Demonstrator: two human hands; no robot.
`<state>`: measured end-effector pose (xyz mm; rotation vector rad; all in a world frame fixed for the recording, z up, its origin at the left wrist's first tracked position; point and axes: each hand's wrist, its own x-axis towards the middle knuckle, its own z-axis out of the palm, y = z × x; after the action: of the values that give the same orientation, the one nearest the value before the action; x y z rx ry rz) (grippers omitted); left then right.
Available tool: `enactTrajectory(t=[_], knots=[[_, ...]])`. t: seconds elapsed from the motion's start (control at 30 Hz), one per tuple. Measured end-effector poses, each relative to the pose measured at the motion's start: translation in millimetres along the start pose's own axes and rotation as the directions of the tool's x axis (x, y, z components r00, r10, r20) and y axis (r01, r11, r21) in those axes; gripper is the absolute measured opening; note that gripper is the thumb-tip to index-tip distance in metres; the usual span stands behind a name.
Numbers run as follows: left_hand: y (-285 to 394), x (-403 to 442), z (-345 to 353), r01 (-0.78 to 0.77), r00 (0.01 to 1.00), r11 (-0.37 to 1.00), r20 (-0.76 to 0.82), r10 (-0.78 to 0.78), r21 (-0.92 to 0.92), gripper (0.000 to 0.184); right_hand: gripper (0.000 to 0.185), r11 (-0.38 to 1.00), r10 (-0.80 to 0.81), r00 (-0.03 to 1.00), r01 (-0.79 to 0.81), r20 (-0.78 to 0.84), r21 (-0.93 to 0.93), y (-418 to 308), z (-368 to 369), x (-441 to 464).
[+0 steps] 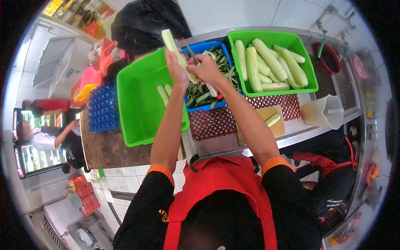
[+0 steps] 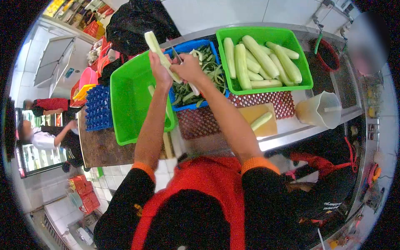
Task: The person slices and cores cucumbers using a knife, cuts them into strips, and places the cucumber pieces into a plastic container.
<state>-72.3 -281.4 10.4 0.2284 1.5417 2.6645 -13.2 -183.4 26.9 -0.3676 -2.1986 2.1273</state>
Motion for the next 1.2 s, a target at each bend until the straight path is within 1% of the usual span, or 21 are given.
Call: enactTrajectory(t=[0.1,0.17,0.27,0.3,0.4,0.47,0.5,0.57,0.6,0.67,0.7,0.77,0.8,0.87,0.9,0.97,1.0,1.03,1.1,1.13,1.2], knots=[[2.9,4.9,-3.6,-0.048,0.999,0.999,0.002,0.048,0.015,0.03,0.028,0.998,0.062,0.997,-0.062,0.041,0.002,13.8,1.6,-5.5],[8.9,16.5,-3.6,-0.201,0.98,0.98,0.001,0.201,0.005,0.028,0.023,0.992,0.088,0.993,-0.095,0.083,0.079,18.8,1.4,-12.6],[19.1,30.1,-9.3,-0.241,0.97,0.97,0.022,0.241,0.015,0.03,0.021,0.985,0.107,0.99,-0.118,0.088,0.127,28.1,-3.1,-16.4],[23.3,30.5,-8.8,-0.246,0.969,0.969,0.019,0.246,0.015,0.03,0.022,0.991,0.109,0.993,-0.112,0.04,0.074,26.9,-3.7,-16.9],[36.3,29.4,-12.1,-0.219,0.976,0.975,-0.005,0.219,-0.04,0.031,0.029,0.995,0.087,0.995,-0.085,-0.048,0.053,21.1,-13.5,-19.3],[45.5,23.1,-22.3,-0.052,0.998,0.993,0.013,0.054,-0.105,0.029,0.027,0.996,0.077,0.99,-0.07,-0.119,0.06,15.8,-22.2,-23.4],[50.1,21.2,-31.2,-0.057,0.998,0.993,0.006,0.058,-0.103,0.029,0.027,0.997,0.064,0.99,-0.059,-0.122,0.048,14.2,-29.8,-27.8],[58.7,18.5,-61.3,0.191,0.979,0.979,-0.077,-0.186,0.068,0.025,0.028,0.997,0.058,0.991,-0.053,-0.119,0.049,13.7,-52.4,-44.1],[65.2,14.2,-83.2,0.195,0.978,0.978,-0.091,-0.188,0.069,0.025,0.028,0.996,0.064,0.992,-0.058,-0.111,0.061,13.8,-65.9,-57.7],[72.6,-2.1,-126.6,0.316,0.944,0.848,-0.054,-0.325,0.426,0.026,0.03,0.987,0.156,0.969,-0.147,-0.193,0.06,-1.0,-90.2,-101.8],[71.8,-14.4,-136.0,0.324,0.942,0.845,-0.067,-0.328,0.424,0.026,0.032,0.982,0.19,0.947,-0.186,-0.261,0.039,0.2,-100.6,-121.7],[70.1,-35.3,-154.9,0.452,0.892,0.728,-0.279,-0.356,0.516,0.032,0.034,0.976,0.198,0.899,-0.219,-0.391,-0.008,19.9,-123.1,-160.1],[56.2,-37.8,-177.2,0.457,0.889,0.726,-0.29,-0.354,0.513,0.032,0.034,0.977,0.173,0.875,-0.211,-0.451,-0.037,41.8,-133.2,-178.7],[24.1,-40.2,-225.2,0.467,0.882,0.627,-0.282,-0.376,0.624,0.057,0.032,0.973,0.103,0.808,-0.203,-0.581,-0.11,81.2,-145.6,-215.2],[34.3,-50.1,-200.7,0.489,0.869,0.459,-0.373,-0.325,0.742,0.052,0.032,0.973,0.105,0.811,-0.204,-0.575,-0.11,114.2,-157.7,-231.7],[15.8,-51.3,-218.2,0.456,0.883,0.425,-0.338,-0.325,0.782,0.053,0.03,0.921,-0.038,0.754,-0.228,-0.655,-0.316,175.6,-173.9,-258.7],[7.9,-49.4,-223.3,0.415,0.897,0.392,-0.297,-0.328,0.821,0.054,0.03,0.92,-0.039,0.75,-0.231,-0.661,-0.316,184.6,-170.7,-262.8],[10.0,-47.2,-217.1,0.412,0.897,0.394,-0.29,-0.334,0.822,0.054,0.029,0.891,0.006,0.74,-0.309,-0.672,-0.333,188.9,-164.5,-266.6],[15.1,-40.3,-204.4,0.291,0.931,0.041,-0.273,-0.244,0.956,0.056,0.033,0.832,0.081,0.731,-0.424,-0.677,-0.358,192.6,-147.8,-269.0],[13.8,-36.0,-200.5,0.281,0.932,0.046,-0.261,-0.251,0.959,0.056,0.042,0.831,0.218,0.702,-0.497,-0.678,-0.249,169.5,-132.1,-262.8],[9.6,-31.0,-193.5,0.18,0.984,0.222,-0.171,-0.055,0.958,0.057,0.047,0.764,0.166,0.725,-0.523,-0.669,-0.378,167.1,-117.8,-253.9]])
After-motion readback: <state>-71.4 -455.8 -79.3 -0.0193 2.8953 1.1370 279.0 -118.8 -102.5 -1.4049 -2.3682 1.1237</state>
